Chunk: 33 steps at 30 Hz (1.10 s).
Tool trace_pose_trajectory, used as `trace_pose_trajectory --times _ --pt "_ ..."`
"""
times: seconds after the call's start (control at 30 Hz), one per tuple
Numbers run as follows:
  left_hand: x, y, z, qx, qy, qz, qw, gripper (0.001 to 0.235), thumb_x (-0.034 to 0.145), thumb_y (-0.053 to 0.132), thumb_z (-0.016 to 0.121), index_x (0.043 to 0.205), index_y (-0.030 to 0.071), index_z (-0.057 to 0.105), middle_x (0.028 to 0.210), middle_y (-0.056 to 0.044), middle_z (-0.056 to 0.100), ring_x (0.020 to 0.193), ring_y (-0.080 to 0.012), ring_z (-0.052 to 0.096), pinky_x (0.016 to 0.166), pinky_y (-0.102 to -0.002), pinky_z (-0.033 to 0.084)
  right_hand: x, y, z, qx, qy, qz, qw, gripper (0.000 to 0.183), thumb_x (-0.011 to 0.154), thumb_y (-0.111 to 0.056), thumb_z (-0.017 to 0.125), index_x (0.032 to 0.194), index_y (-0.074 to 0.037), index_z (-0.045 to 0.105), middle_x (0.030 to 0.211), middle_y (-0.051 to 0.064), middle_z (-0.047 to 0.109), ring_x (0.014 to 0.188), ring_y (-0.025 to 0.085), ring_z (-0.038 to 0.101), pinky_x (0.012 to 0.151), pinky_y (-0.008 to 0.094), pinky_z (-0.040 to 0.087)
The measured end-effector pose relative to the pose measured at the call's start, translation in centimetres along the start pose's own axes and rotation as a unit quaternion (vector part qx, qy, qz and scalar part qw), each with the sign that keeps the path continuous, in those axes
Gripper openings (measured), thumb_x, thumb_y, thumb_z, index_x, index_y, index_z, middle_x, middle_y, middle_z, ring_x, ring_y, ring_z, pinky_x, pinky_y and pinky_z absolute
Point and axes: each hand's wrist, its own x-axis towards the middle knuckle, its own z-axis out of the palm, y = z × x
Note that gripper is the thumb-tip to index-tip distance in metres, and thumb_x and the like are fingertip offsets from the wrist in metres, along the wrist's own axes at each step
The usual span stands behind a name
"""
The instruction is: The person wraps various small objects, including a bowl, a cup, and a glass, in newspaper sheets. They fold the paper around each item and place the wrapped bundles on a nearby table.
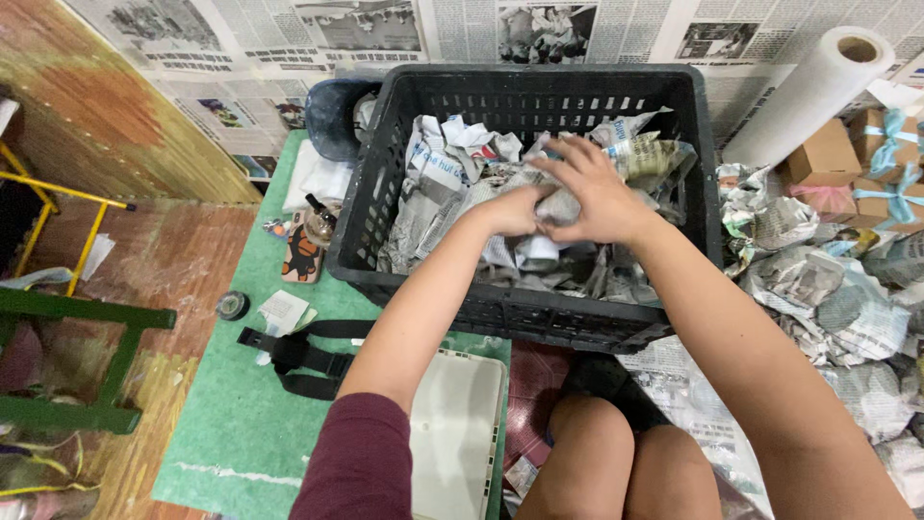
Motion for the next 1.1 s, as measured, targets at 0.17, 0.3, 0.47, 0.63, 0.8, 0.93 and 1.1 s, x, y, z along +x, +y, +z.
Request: trace_pose_trajectory --times 0.17,0.3,0.47,0.63,0.8,0.93,1.1 --pt "-2.2 -2.1 -5.7 -0.102 0.005 -0.120 0.987 0.073 0.076 0.036 0.078 0.142 0.009 0.058 0.129 -0.016 0.074 0.112 -0.0300 0.074 0.095 -0.041 0.058 -0.9 2.2 2.9 0.037 -0.338 0.112 0.934 0.105 0.063 -0.045 0.091 0.154 -0.023 0.043 0.151 0.013 0.044 0.137 0.037 0.044 0.115 0.048 0.035" --pt "-3.3 -5.3 -8.0 0.095 0.254 -0.260 0.927 0.069 0.089 0.051 0.072 0.142 0.008 0.059 0.140 -0.018 0.065 0.127 -0.0333 0.063 0.106 -0.044 0.049 -1.2 3.8 5.7 -0.083 -0.434 0.187 0.877 0.063 0.077 -0.029 0.077 0.139 -0.034 0.066 0.142 0.005 0.064 0.130 0.030 0.061 0.111 0.045 0.049" --pt "-4.8 -7.4 -8.3 0.160 -0.081 -0.278 0.944 0.084 0.086 0.062 0.082 0.139 0.003 0.053 0.145 -0.021 0.051 0.128 -0.0358 0.052 0.107 -0.044 0.041 -0.6 6.0 4.3 -0.045 -0.294 0.236 0.925 0.051 0.082 -0.016 0.072 0.132 -0.021 0.071 0.122 0.012 0.074 0.109 0.028 0.072 0.098 0.045 0.056" --pt "-5.7 -5.2 -9.5 0.086 0.154 -0.184 0.967 0.053 0.078 0.041 0.079 0.124 0.017 0.069 0.119 -0.015 0.073 0.109 -0.0302 0.071 0.094 -0.042 0.054 -1.5 6.8 -0.6 0.214 0.010 0.324 0.921 0.038 0.087 -0.022 0.080 0.120 -0.004 0.074 0.103 0.016 0.077 0.091 0.024 0.073 0.083 0.039 0.058" --pt "-8.2 -1.5 -11.6 0.079 0.413 -0.273 0.865 0.029 0.090 0.033 0.070 0.115 0.018 0.065 0.114 -0.010 0.073 0.108 -0.0340 0.068 0.086 -0.048 0.053 -1.9 5.8 -3.6 0.451 0.084 0.362 0.812 0.046 0.089 -0.022 0.079 0.125 0.001 0.063 0.113 0.012 0.072 0.098 0.021 0.070 0.080 0.038 0.059" --pt "-9.0 -0.3 -12.2 0.141 0.514 -0.250 0.808 0.023 0.095 0.024 0.065 0.114 0.015 0.056 0.115 -0.011 0.068 0.104 -0.0364 0.068 0.083 -0.051 0.053 -1.7 6.6 -3.0 0.576 0.167 0.365 0.713 0.042 0.098 -0.024 0.072 0.131 0.000 0.059 0.128 0.009 0.070 0.113 0.020 0.072 0.090 0.037 0.063" --pt "-8.3 -1.4 -12.5 0.032 0.687 -0.073 0.722 0.017 0.106 0.019 0.056 0.120 0.010 0.053 0.115 -0.015 0.067 0.108 -0.0351 0.067 0.089 -0.046 0.053 -2.0 9.2 -2.0 0.537 0.365 0.331 0.685 0.033 0.102 -0.013 0.070 0.132 -0.001 0.060 0.124 0.008 0.069 0.109 0.019 0.068 0.090 0.036 0.057"
